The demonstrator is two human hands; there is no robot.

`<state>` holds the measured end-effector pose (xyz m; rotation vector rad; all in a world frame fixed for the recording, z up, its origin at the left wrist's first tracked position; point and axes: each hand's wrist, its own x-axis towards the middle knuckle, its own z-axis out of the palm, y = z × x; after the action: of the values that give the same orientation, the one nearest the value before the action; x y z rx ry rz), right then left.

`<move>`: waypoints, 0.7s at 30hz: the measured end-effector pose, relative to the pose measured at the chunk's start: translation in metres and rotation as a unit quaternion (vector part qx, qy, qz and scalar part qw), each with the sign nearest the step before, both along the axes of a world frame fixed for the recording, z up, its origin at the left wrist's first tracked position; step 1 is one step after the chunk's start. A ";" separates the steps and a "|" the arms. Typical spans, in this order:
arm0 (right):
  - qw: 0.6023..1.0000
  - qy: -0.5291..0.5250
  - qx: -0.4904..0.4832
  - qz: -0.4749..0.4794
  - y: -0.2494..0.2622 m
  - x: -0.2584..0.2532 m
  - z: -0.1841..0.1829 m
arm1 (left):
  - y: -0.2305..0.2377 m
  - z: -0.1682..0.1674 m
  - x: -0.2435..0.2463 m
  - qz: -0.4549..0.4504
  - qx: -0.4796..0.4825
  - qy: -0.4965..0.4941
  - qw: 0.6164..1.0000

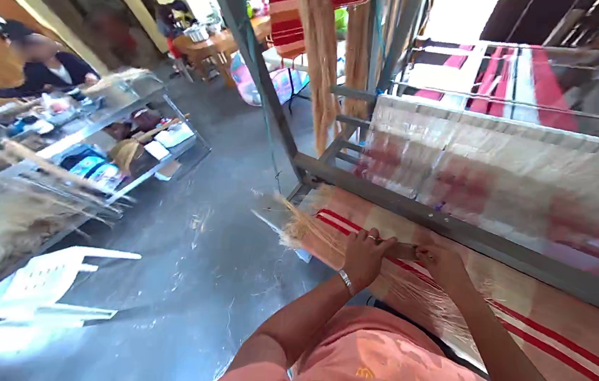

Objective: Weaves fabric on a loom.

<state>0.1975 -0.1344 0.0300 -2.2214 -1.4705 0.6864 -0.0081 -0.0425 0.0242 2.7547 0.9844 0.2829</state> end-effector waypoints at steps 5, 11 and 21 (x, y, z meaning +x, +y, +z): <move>0.999 0.004 0.035 -0.007 -0.005 0.003 0.007 | -0.001 0.016 -0.001 -0.011 0.021 -0.009 1.000; 0.997 -0.009 0.068 -0.026 -0.012 0.000 0.019 | -0.007 0.028 -0.007 -0.018 0.031 -0.028 0.999; 0.994 -0.045 -0.008 0.101 -0.021 0.002 0.067 | -0.014 0.038 -0.028 -0.012 0.077 -0.075 0.994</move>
<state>0.1998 -0.1557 0.0967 -2.1602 -1.7580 0.6683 -0.0361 -0.0562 0.0622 2.8294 0.9265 0.5768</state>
